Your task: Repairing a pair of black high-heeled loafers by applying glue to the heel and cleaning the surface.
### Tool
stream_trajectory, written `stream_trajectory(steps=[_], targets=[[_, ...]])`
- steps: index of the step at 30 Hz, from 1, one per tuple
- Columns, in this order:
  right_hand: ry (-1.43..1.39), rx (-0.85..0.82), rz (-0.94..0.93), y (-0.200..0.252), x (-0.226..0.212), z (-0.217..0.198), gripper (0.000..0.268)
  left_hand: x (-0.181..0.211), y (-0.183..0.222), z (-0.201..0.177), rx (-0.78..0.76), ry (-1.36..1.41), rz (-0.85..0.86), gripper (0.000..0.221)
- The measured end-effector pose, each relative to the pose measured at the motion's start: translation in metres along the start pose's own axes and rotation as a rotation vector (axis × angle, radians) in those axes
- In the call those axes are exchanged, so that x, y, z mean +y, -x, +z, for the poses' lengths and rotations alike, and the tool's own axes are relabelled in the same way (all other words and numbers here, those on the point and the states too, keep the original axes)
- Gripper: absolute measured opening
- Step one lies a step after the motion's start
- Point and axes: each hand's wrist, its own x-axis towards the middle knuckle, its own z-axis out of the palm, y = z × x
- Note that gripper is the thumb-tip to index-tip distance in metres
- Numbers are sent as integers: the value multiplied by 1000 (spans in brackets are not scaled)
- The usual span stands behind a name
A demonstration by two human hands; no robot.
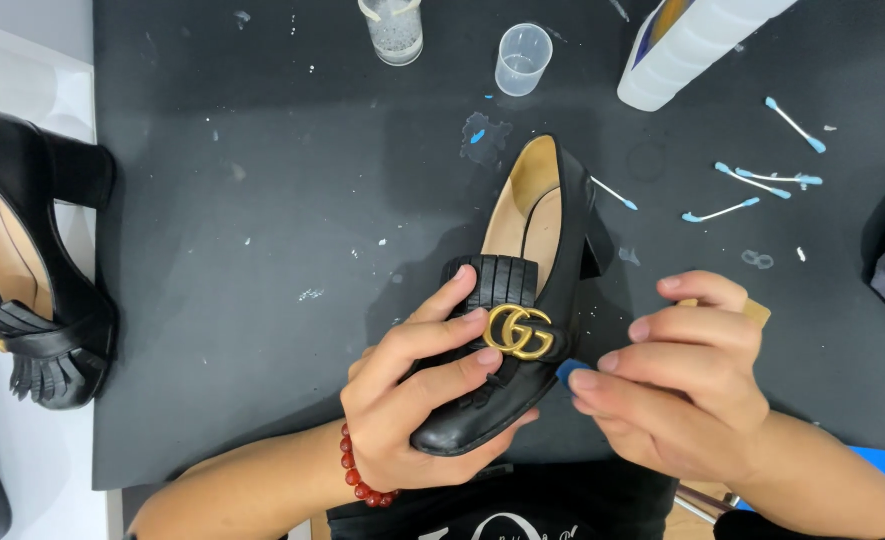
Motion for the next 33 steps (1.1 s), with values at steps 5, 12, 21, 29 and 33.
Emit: stream_trajectory(steps=[5,12,21,29,33], targets=[[-16,-27,-76,-10,-2,7,23,1,1,2,11,-6,-11,46],[-26,-34,-140,-16,-1,11,26,0,1,1,8,-6,15,45],[35,-9,-116,-19,-1,10,27,2,1,2,26,-19,-19,46],[2,-11,-139,-12,-4,11,27,-1,2,1,4,-26,10,46],[24,20,-110,-13,-2,12,25,-1,4,1,5,-25,9,46]])
